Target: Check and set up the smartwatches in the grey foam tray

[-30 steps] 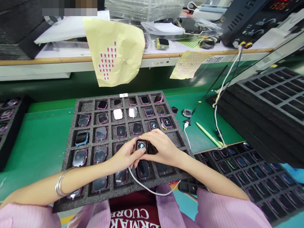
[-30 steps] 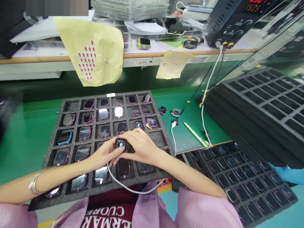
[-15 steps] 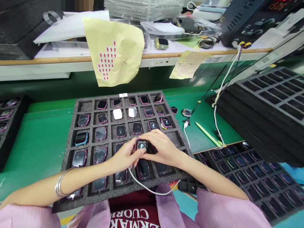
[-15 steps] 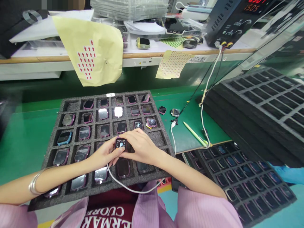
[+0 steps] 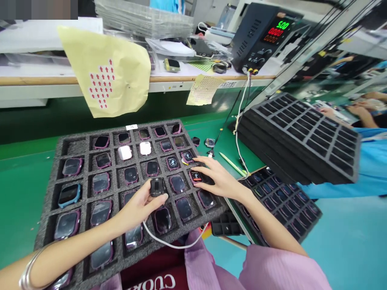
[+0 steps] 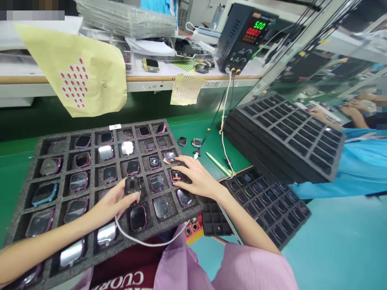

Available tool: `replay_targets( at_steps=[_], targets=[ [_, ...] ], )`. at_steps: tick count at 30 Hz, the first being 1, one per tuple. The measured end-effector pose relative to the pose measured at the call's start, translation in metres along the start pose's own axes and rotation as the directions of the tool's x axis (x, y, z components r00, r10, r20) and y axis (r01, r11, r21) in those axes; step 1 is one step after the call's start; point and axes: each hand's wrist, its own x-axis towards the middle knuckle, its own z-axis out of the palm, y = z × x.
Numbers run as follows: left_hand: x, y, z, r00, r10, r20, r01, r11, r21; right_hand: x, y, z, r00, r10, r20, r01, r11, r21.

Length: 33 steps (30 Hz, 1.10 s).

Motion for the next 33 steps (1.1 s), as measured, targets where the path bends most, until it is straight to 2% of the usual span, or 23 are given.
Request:
replay_targets(
  at_steps=[4,7,12,15,17,20,24,26,29,33],
  targets=[
    [-0.002,0.001,0.002,0.999,-0.012,-0.046,0.014,0.999,0.034,0.014,-0.014,-0.002,0.993,-0.111,0.037,0.112,0.993,-0.024],
    [-0.004,-0.003,0.002,0.998,-0.028,-0.058,0.030,0.999,0.045,0.035,-0.032,-0.001,0.964,-0.212,0.161,0.226,0.971,-0.075],
    [-0.004,-0.011,-0.004,0.999,-0.043,-0.033,0.044,0.997,0.060,0.054,-0.046,0.007,0.935,-0.232,0.268,0.290,0.935,-0.203],
    [-0.002,-0.010,-0.007,0.998,-0.069,0.006,0.068,0.995,0.068,0.053,-0.045,0.005,0.931,-0.229,0.285,0.289,0.938,-0.189],
    [-0.001,-0.008,-0.008,0.997,-0.071,0.041,0.069,0.996,0.061,0.050,-0.045,0.001,0.931,-0.245,0.270,0.283,0.953,-0.112],
    [0.001,-0.007,-0.008,0.993,-0.058,0.107,0.055,0.998,0.033,0.048,-0.047,-0.006,0.935,-0.284,0.214,0.266,0.958,0.110],
    [0.005,-0.009,-0.009,0.984,-0.036,0.175,0.043,0.998,-0.034,0.055,-0.056,-0.004,0.933,-0.330,0.145,0.265,0.900,0.347],
    [0.007,-0.009,-0.011,0.981,-0.001,0.194,0.011,0.999,-0.053,0.060,-0.061,0.005,0.944,-0.318,0.090,0.267,0.895,0.358],
    [0.009,-0.009,-0.013,0.981,0.040,0.188,-0.028,0.998,-0.065,0.068,-0.066,0.020,0.961,-0.277,0.009,0.263,0.921,0.287],
    [0.010,-0.006,-0.012,0.992,0.009,0.128,0.002,0.997,-0.081,0.071,-0.067,0.033,0.965,-0.263,-0.004,0.258,0.941,0.220]
  ],
)
